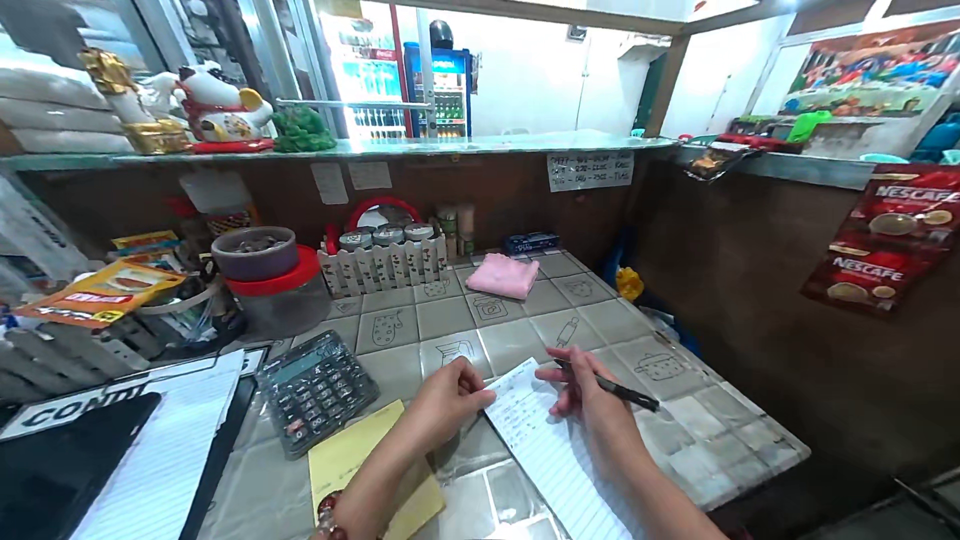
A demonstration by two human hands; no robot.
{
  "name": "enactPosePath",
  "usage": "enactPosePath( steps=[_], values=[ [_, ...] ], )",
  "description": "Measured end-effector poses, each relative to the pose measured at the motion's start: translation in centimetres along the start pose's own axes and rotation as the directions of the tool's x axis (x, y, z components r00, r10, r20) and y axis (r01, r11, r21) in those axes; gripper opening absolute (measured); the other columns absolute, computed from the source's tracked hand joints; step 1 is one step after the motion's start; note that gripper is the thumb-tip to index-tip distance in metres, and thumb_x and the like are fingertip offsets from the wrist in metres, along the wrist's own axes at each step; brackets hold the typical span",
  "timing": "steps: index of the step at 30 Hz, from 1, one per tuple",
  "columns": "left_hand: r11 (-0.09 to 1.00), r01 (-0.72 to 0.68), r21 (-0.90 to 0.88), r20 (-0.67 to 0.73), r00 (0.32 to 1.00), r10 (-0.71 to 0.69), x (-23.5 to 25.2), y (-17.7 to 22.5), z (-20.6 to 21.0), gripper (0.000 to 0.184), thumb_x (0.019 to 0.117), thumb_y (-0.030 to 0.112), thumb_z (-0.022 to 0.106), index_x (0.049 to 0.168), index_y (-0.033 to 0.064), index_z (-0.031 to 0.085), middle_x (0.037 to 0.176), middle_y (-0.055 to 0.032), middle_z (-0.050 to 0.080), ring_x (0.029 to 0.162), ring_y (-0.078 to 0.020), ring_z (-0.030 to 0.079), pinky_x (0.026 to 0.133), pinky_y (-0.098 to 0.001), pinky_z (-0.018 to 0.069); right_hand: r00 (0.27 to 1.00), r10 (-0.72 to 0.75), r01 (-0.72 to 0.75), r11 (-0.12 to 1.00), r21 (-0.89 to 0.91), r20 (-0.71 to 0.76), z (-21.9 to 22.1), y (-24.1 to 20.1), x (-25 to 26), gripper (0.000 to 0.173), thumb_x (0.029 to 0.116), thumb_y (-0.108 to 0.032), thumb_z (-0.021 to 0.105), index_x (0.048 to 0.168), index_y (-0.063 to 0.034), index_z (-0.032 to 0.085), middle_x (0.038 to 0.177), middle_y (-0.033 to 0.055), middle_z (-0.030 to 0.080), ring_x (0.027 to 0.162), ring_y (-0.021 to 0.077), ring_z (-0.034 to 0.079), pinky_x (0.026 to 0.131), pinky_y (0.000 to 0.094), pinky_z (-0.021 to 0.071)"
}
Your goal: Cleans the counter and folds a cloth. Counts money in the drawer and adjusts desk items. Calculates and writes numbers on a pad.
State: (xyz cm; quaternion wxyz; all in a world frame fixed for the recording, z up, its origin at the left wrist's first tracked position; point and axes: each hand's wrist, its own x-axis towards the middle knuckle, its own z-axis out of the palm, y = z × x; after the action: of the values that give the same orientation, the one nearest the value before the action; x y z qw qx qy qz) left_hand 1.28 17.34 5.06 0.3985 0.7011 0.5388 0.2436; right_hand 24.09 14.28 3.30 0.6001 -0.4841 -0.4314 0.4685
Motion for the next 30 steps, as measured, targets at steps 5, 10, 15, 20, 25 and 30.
enactPosePath(
  steps=[5,10,15,20,25,30],
  values=[
    [0.969,-0.072,-0.235,-0.036,0.997,0.065,0.5,-1.1,-1.1,0.019,0.0968,0.016,0.07,0.114,0.0072,0.071,0.097,-0.0037,0.071,0.086,-0.0122,0.067,0.082,-0.0321,0.0564,0.987,-0.091,0.119,0.97,-0.213,0.135,-1.2,-1.1,2.6,0.027,0.1072,-0.028,0.054,0.122,-0.0122,0.07,0.099,0.0066,0.074,0.07,0.0156,0.066,0.063,0.0302,0.0565],
    [0.891,-0.072,-0.449,-0.122,0.992,0.019,0.9,-1.6,-1.7,0.016,0.0983,0.011,0.067,0.113,0.0046,0.07,0.1,-0.008,0.071,0.083,-0.0162,0.07,0.077,-0.0315,0.0609,0.873,-0.061,0.227,0.929,-0.292,0.484,-0.6,-1.8,6.6,0.028,0.0977,-0.027,0.069,0.123,-0.0135,0.069,0.09,0.0033,0.07,0.068,0.0117,0.062,0.06,0.0261,0.0525],
    [0.862,-0.036,-0.506,-0.097,0.995,-0.016,1.2,-1.7,-1.6,0.017,0.098,0.011,0.068,0.114,0.0049,0.071,0.099,-0.0087,0.072,0.084,-0.0178,0.071,0.075,-0.0316,0.0619,0.826,-0.055,0.203,0.957,-0.205,0.56,1.5,-0.2,9.7,0.016,0.0946,-0.028,0.071,0.101,-0.0142,0.074,0.086,0.0039,0.07,0.071,0.0105,0.063,0.062,0.0259,0.0518],
    [0.861,-0.018,-0.508,-0.105,0.994,-0.041,0.8,-1.5,-1.5,0.017,0.0986,0.013,0.067,0.113,0.0061,0.072,0.101,-0.0086,0.071,0.083,-0.0182,0.071,0.073,-0.0315,0.0622,0.82,-0.045,0.134,0.984,-0.115,0.571,1.2,0.7,9.5,0.014,0.0961,-0.029,0.069,0.1,-0.0157,0.074,0.089,0.0042,0.072,0.073,0.0093,0.064,0.062,0.0234,0.0519],
    [0.841,-0.028,-0.541,-0.094,0.995,-0.027,0.6,-1.6,-2.0,0.018,0.1007,0.013,0.064,0.115,0.0059,0.072,0.104,-0.0094,0.072,0.085,-0.0196,0.072,0.076,-0.0335,0.0632,0.835,-0.045,0.117,0.989,-0.096,0.548,1.1,0.6,9.5,0.021,0.0962,-0.034,0.068,0.102,-0.0156,0.075,0.092,0.0062,0.073,0.078,0.0116,0.067,0.068,0.0264,0.0555],
    [0.838,-0.029,-0.544,-0.101,0.994,-0.031,0.6,-1.6,-2.1,0.019,0.1014,0.012,0.062,0.117,0.006,0.072,0.099,-0.01,0.072,0.083,-0.0192,0.072,0.075,-0.0332,0.063,0.845,-0.039,0.114,0.988,-0.109,0.533,1.2,0.4,9.3,0.02,0.0977,-0.036,0.067,0.102,-0.0182,0.074,0.081,0.0028,0.068,0.063,0.0068,0.059,0.056,0.021,0.049]
  ],
)
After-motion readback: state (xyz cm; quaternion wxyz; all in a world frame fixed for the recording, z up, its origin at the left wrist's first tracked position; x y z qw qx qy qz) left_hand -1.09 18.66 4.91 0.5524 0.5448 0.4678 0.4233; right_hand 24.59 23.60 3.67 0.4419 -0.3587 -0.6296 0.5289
